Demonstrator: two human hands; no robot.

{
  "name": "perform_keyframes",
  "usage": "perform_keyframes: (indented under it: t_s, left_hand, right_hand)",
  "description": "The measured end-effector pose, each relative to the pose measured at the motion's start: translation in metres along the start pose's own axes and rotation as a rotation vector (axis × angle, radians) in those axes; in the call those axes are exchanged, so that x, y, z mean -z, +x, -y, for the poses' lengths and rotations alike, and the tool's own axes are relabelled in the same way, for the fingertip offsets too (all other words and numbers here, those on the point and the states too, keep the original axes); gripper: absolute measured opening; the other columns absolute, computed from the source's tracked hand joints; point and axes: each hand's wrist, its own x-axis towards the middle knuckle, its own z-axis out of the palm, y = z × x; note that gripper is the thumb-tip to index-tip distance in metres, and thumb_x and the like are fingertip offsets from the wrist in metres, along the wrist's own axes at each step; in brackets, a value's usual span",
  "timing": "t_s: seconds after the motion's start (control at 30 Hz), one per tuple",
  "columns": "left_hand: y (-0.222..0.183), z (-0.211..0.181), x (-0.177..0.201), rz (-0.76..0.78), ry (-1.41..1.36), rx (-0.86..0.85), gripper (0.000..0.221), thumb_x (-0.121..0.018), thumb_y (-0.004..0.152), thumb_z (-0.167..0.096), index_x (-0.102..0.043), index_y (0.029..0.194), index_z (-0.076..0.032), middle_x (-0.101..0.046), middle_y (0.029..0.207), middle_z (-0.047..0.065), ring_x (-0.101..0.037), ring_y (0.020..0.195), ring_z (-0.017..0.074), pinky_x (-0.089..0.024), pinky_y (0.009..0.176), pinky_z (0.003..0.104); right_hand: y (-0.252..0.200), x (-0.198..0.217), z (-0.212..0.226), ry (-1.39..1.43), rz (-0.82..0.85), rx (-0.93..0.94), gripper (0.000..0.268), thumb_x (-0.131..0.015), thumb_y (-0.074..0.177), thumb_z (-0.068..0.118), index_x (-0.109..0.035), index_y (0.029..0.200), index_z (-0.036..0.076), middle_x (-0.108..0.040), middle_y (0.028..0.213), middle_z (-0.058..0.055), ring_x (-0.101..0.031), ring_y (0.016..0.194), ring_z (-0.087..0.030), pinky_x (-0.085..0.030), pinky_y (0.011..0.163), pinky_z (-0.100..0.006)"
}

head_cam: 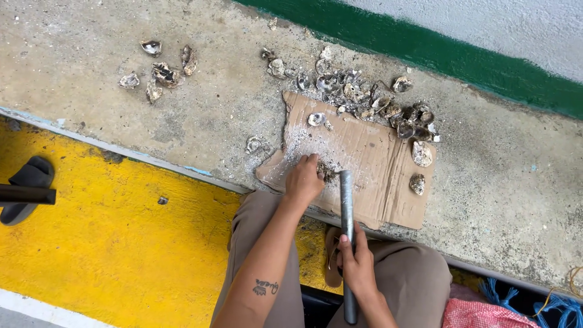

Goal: Crushing oyster shells on a piece of cardboard using a metal pipe.

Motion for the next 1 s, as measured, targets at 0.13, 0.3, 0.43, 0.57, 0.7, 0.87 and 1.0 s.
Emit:
perform_keyframes:
  t_s: [0.13,0.3,0.43,0.57,0.7,0.87,1.0]
  left_hand:
    - [-0.002,0.002,-0.001,-0.043,-0.009,-0.025,0.052,-0.072,0.087,-0.013,-0.056,0.136,-0.005,-0.060,0.126,0.018,-0.066,0.109,0.0383,-0.055,0.091,0.050]
    - [0.000,0.003,-0.004,-0.017,-0.001,-0.010,0.050,-0.071,0.088,-0.014,-0.056,0.135,-0.005,-0.062,0.125,0.017,-0.068,0.108,0.0368,-0.056,0.092,0.048]
    - [-0.002,0.003,-0.003,-0.062,0.002,-0.049,0.051,-0.072,0.087,-0.013,-0.057,0.135,-0.004,-0.062,0.125,0.018,-0.067,0.107,0.0395,-0.055,0.091,0.049]
    - [-0.003,0.000,0.000,-0.025,0.004,-0.018,0.048,-0.071,0.089,-0.015,-0.057,0.134,-0.006,-0.062,0.124,0.017,-0.068,0.107,0.0380,-0.055,0.091,0.049]
    - [-0.001,0.004,-0.002,-0.015,0.015,-0.019,0.051,-0.071,0.087,-0.014,-0.056,0.136,-0.005,-0.062,0.125,0.017,-0.068,0.108,0.0367,-0.055,0.091,0.048]
    - [-0.002,-0.001,0.002,-0.002,0.021,-0.013,0.050,-0.071,0.087,-0.015,-0.057,0.134,-0.007,-0.061,0.127,0.016,-0.067,0.110,0.0366,-0.055,0.093,0.049]
    - [0.001,-0.001,0.002,-0.007,0.034,-0.016,0.052,-0.071,0.087,-0.014,-0.056,0.135,-0.005,-0.062,0.126,0.017,-0.067,0.109,0.0363,-0.056,0.092,0.048]
  right_hand:
    - [0.002,0.002,0.001,0.023,-0.042,0.065,0.057,-0.051,0.102,0.029,-0.037,0.152,0.008,-0.061,0.066,-0.006,-0.057,0.056,-0.013,-0.048,0.051,-0.030]
    - [0.003,0.002,0.000,0.011,0.037,-0.036,0.056,-0.052,0.101,0.028,-0.039,0.152,0.010,-0.062,0.071,-0.004,-0.058,0.056,-0.013,-0.048,0.052,-0.031]
    - [0.000,0.000,-0.008,0.086,-0.040,0.102,0.054,-0.051,0.102,0.028,-0.039,0.150,0.008,-0.061,0.070,-0.005,-0.057,0.057,-0.011,-0.050,0.052,-0.030]
    - [0.003,0.001,-0.001,-0.005,0.055,-0.014,0.054,-0.052,0.101,0.029,-0.039,0.151,0.011,-0.061,0.071,-0.005,-0.059,0.056,-0.012,-0.051,0.053,-0.030]
    - [-0.001,0.000,-0.003,0.041,0.007,0.011,0.055,-0.052,0.101,0.029,-0.039,0.151,0.010,-0.061,0.071,-0.006,-0.058,0.057,-0.012,-0.050,0.052,-0.031]
    - [0.001,0.002,0.004,0.015,0.033,-0.010,0.055,-0.051,0.100,0.030,-0.038,0.150,0.010,-0.063,0.075,-0.005,-0.062,0.055,-0.013,-0.052,0.052,-0.031]
    - [0.000,0.001,-0.001,0.009,-0.004,0.055,0.055,-0.052,0.101,0.030,-0.041,0.150,0.009,-0.064,0.074,-0.007,-0.061,0.056,-0.013,-0.051,0.052,-0.031]
